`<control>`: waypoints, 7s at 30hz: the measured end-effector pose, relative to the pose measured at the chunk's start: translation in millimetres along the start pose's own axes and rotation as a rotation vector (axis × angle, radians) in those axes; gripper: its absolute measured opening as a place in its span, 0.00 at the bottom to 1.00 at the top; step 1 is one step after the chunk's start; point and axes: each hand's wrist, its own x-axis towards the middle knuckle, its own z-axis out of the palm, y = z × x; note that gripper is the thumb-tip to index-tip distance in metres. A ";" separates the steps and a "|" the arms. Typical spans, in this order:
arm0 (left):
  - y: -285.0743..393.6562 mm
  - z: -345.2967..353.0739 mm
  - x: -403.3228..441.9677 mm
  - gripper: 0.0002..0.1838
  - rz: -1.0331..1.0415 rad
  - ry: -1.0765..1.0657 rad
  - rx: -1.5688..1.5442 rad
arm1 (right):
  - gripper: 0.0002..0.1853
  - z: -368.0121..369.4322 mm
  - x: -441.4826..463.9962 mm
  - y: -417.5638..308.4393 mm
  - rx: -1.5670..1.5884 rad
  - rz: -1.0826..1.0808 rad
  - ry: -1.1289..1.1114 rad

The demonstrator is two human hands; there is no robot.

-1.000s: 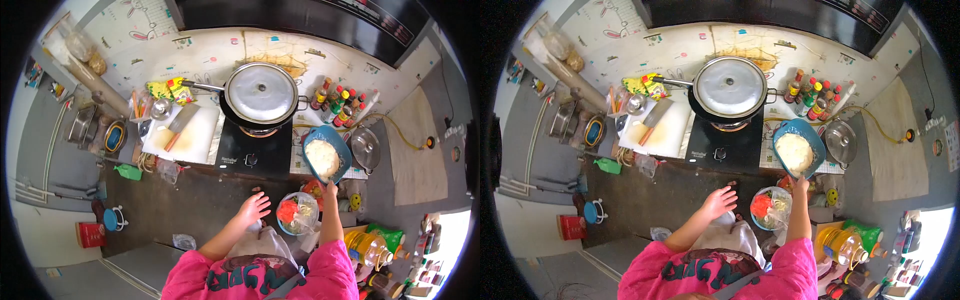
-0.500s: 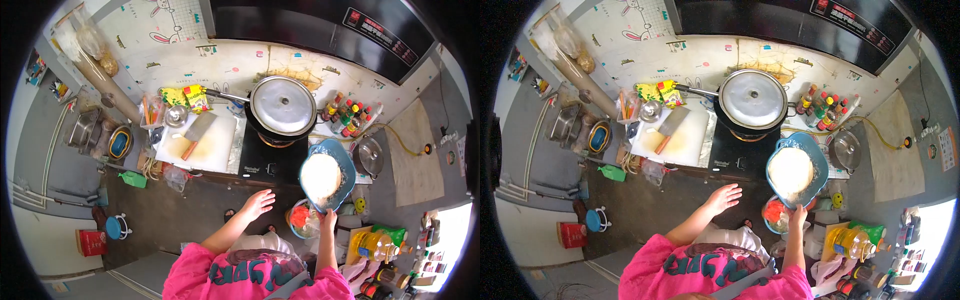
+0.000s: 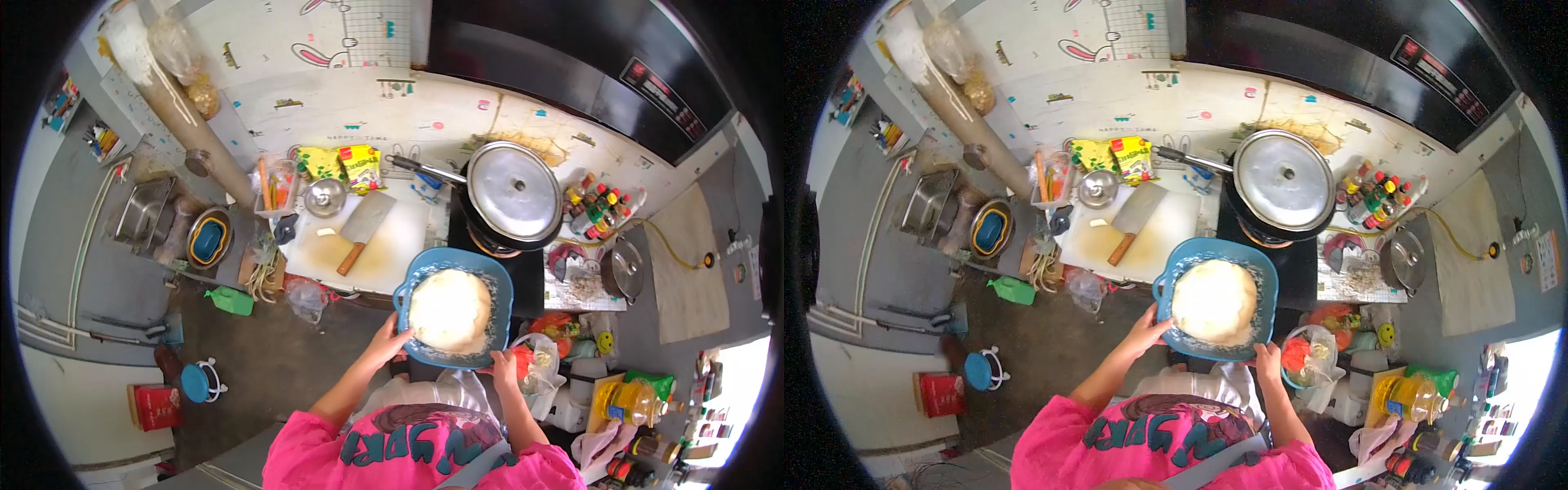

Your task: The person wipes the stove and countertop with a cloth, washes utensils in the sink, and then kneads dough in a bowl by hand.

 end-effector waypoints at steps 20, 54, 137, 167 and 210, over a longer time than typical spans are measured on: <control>-13.0 -117.2 -27.6 0.31 -0.117 0.685 -0.483 | 0.17 213.6 137.4 -33.0 -0.487 0.092 -0.714; -5.0 -432.2 21.4 0.29 -0.354 0.409 -0.251 | 0.13 518.3 308.2 -26.5 -0.197 0.135 -0.112; -20.8 -389.3 113.8 0.25 0.277 0.828 0.327 | 0.07 463.5 169.8 -81.9 -0.445 -0.157 -0.449; 27.5 -705.8 -297.8 0.37 0.461 0.741 -0.922 | 0.17 940.1 -157.9 92.8 -0.450 -0.222 -1.216; 522.6 -1487.4 -178.6 0.23 0.365 -0.130 -0.330 | 0.09 1652.2 -118.7 -285.4 -0.978 -1.487 -0.223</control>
